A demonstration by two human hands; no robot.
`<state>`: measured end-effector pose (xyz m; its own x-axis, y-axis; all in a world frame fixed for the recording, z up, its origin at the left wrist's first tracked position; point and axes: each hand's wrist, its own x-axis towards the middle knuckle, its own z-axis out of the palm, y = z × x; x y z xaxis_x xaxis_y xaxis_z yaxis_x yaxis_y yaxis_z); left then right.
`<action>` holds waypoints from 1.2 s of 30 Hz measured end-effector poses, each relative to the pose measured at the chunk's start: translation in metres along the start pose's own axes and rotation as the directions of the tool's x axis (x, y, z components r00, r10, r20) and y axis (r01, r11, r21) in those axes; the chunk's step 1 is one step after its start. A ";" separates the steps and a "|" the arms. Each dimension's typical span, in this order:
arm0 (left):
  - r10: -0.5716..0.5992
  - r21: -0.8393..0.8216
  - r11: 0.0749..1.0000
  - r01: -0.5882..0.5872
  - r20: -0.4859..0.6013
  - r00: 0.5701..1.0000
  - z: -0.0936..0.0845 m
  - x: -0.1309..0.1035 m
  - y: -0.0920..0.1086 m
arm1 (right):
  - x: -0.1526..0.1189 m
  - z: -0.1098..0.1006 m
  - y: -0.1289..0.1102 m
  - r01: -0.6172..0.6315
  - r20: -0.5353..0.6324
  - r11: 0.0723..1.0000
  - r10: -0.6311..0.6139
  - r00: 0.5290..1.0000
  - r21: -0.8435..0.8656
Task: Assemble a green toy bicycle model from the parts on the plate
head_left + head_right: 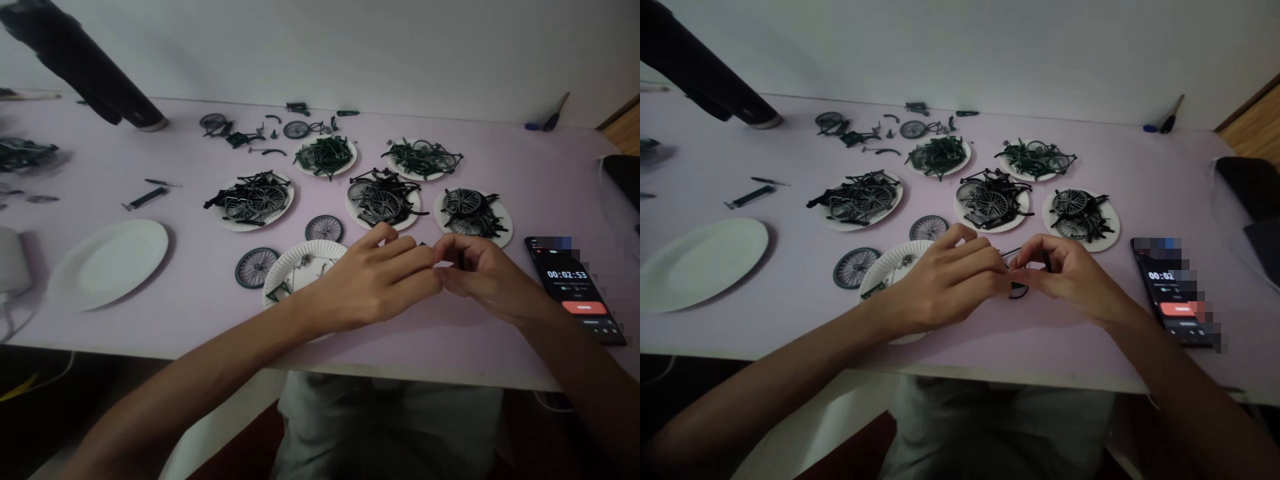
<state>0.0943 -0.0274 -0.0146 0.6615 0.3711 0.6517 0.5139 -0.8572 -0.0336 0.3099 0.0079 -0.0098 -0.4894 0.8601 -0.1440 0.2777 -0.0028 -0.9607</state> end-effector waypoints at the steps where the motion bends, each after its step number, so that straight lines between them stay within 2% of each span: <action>1: -0.002 -0.007 1.000 0.002 -0.007 1.000 0.001 0.000 -0.001 | 0.000 0.000 0.000 0.006 -0.003 1.000 -0.006 1.000 0.000; 9: -0.008 0.023 1.000 0.009 -0.051 0.999 0.008 -0.002 -0.002 | 0.001 0.001 -0.001 -0.015 -0.021 1.000 0.015 1.000 -0.003; 14: -0.030 -0.021 0.999 0.029 -0.059 0.998 0.011 -0.004 -0.003 | 0.001 0.001 0.000 -0.034 -0.021 0.999 0.034 0.999 0.025; 25: -0.044 -0.060 0.997 0.041 -0.058 0.997 0.010 -0.004 -0.005 | 0.001 0.003 -0.001 -0.044 0.008 0.996 0.044 0.999 0.084; 32: -0.090 -0.067 0.994 0.086 -0.054 0.995 0.010 -0.004 -0.004 | 0.000 0.003 0.000 -0.056 -0.013 0.993 0.058 0.998 0.103; 36: -0.074 -0.055 0.996 0.071 -0.043 0.996 0.010 -0.004 -0.003 | 0.000 0.003 -0.002 -0.077 -0.019 0.994 0.079 0.997 0.080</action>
<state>0.0956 -0.0229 -0.0251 0.5978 0.4174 0.6844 0.5290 -0.8468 0.0544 0.3064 0.0067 -0.0082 -0.4502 0.8667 -0.2150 0.2477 -0.1101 -0.9625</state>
